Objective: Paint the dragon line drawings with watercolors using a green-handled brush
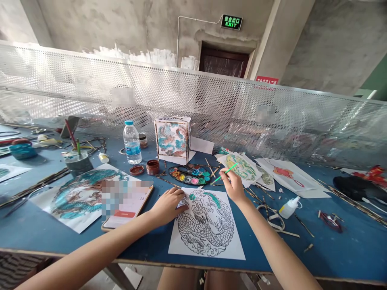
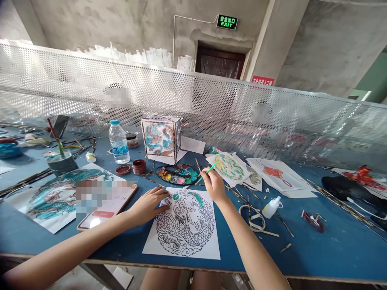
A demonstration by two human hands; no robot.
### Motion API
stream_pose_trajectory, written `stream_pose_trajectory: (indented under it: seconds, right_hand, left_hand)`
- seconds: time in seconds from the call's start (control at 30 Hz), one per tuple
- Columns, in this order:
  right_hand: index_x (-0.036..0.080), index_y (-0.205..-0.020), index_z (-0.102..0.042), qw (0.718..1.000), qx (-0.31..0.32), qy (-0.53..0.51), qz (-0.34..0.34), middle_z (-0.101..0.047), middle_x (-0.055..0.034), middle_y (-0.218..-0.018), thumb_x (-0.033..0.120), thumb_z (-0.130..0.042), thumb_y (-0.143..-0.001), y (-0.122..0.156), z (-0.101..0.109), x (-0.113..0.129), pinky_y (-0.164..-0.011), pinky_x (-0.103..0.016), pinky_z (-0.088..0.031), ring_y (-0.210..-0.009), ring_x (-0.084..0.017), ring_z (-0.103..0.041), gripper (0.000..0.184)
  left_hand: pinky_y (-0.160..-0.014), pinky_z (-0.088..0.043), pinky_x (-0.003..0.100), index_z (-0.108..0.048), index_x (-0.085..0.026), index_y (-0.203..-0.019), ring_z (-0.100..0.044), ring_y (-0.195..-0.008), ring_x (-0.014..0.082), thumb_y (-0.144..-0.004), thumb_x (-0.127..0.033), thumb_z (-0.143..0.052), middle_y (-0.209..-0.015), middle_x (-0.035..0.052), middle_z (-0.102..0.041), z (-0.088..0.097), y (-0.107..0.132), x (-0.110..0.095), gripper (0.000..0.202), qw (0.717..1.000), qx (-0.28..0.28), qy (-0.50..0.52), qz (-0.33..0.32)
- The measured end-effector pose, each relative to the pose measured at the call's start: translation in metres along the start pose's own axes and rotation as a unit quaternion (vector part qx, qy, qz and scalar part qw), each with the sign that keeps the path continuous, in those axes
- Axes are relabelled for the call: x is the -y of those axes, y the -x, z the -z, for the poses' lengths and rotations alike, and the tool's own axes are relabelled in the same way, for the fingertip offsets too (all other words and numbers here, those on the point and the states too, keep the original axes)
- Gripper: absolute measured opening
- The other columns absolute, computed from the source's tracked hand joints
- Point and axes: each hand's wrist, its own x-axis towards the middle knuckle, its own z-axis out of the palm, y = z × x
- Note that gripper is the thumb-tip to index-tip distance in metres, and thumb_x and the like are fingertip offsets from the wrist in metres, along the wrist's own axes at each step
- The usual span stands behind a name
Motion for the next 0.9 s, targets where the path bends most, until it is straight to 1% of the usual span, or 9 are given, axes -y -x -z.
stream_pose_trajectory:
  seconds: [0.07, 0.17, 0.27, 0.4, 0.53, 0.63, 0.77, 0.83, 0.9]
  right_hand:
    - [0.020, -0.092, -0.055, 0.999, -0.025, 0.013, 0.017, -0.061, -0.0052, -0.086, 0.031, -0.038, -0.091, -0.001, -0.002, -0.002, -0.072, -0.028, -0.043, -0.080, -0.018, -0.057, 0.019]
    - [0.021, -0.095, -0.057, 0.998, 0.007, 0.041, 0.047, -0.061, -0.0066, -0.094, 0.028, -0.039, -0.091, -0.001, -0.006, -0.003, -0.080, -0.031, -0.043, -0.092, -0.020, -0.057, 0.020]
    - [0.021, -0.098, -0.056, 0.995, 0.038, 0.074, 0.049, -0.061, -0.0074, -0.095, 0.028, -0.037, -0.092, 0.001, -0.010, -0.003, -0.079, -0.032, -0.044, -0.092, -0.021, -0.057, 0.021]
    - [0.020, -0.099, -0.055, 0.994, 0.042, 0.096, 0.020, -0.061, -0.0080, -0.095, 0.028, -0.036, -0.092, 0.001, -0.011, -0.008, -0.078, -0.032, -0.045, -0.091, -0.021, -0.058, 0.022]
    - [0.021, -0.099, -0.056, 0.996, 0.044, 0.082, -0.001, -0.063, -0.0084, -0.096, 0.030, -0.035, -0.092, 0.001, -0.014, -0.017, -0.076, -0.031, -0.045, -0.091, -0.022, -0.058, 0.024]
    - [0.020, -0.101, -0.057, 0.997, 0.042, 0.060, -0.027, -0.064, -0.0083, -0.094, 0.033, -0.034, -0.092, 0.003, -0.019, -0.023, -0.068, -0.028, -0.045, -0.079, -0.020, -0.061, 0.028]
    - [0.019, -0.098, -0.057, 0.996, 0.058, 0.052, -0.053, -0.064, -0.0055, -0.075, 0.036, -0.033, -0.092, 0.005, -0.023, -0.027, -0.054, -0.025, -0.040, -0.057, -0.016, -0.056, 0.030]
    - [0.018, -0.095, -0.056, 0.995, 0.063, 0.057, -0.053, -0.062, -0.0040, -0.068, 0.036, -0.034, -0.092, 0.005, -0.024, -0.027, -0.052, -0.024, -0.038, -0.054, -0.016, -0.055, 0.029]
    - [0.019, -0.095, -0.056, 0.995, 0.060, 0.055, -0.054, -0.061, -0.0037, -0.067, 0.036, -0.034, -0.092, 0.005, -0.023, -0.027, -0.053, -0.024, -0.039, -0.055, -0.016, -0.056, 0.028]
  left_hand:
    - [-0.092, -0.037, 0.037, -0.057, -0.019, -0.114, -0.046, -0.111, 0.0252, -0.084, -0.044, -0.049, -0.116, 0.0073, -0.058, 0.000, 0.000, 0.000, 0.039, 1.000, 0.003, 0.000, 0.002]
    - [-0.092, -0.037, 0.037, -0.057, -0.019, -0.114, -0.046, -0.111, 0.0251, -0.084, -0.044, -0.049, -0.116, 0.0073, -0.058, -0.001, 0.000, 0.000, 0.040, 1.000, 0.002, 0.000, 0.002]
    - [-0.092, -0.037, 0.037, -0.056, -0.020, -0.115, -0.045, -0.112, 0.0253, -0.084, -0.044, -0.050, -0.117, 0.0073, -0.057, -0.003, 0.000, 0.001, 0.040, 1.000, 0.002, -0.002, 0.004]
    - [-0.093, -0.036, 0.037, -0.056, -0.018, -0.116, -0.044, -0.112, 0.0258, -0.084, -0.043, -0.050, -0.118, 0.0080, -0.057, -0.003, -0.001, 0.001, 0.041, 1.000, 0.007, -0.004, 0.007]
    - [-0.093, -0.036, 0.037, -0.056, -0.019, -0.115, -0.044, -0.113, 0.0256, -0.084, -0.044, -0.049, -0.118, 0.0078, -0.056, -0.002, -0.001, 0.000, 0.040, 1.000, 0.010, -0.008, 0.009]
    - [-0.092, -0.037, 0.037, -0.057, -0.020, -0.114, -0.044, -0.112, 0.0254, -0.084, -0.045, -0.048, -0.118, 0.0075, -0.057, -0.002, 0.000, 0.000, 0.040, 1.000, 0.006, -0.008, 0.009]
    - [-0.093, -0.036, 0.038, -0.057, -0.020, -0.114, -0.044, -0.112, 0.0256, -0.085, -0.045, -0.048, -0.116, 0.0079, -0.057, -0.003, 0.000, 0.000, 0.040, 1.000, -0.003, 0.005, 0.007]
    - [-0.092, -0.037, 0.038, -0.057, -0.019, -0.114, -0.044, -0.112, 0.0261, -0.085, -0.044, -0.048, -0.116, 0.0087, -0.057, -0.003, 0.001, 0.000, 0.040, 1.000, -0.005, 0.010, 0.005]
    - [-0.091, -0.038, 0.039, -0.057, -0.018, -0.114, -0.044, -0.112, 0.0265, -0.084, -0.044, -0.048, -0.116, 0.0091, -0.057, -0.002, 0.001, 0.000, 0.040, 1.000, -0.003, 0.011, 0.004]
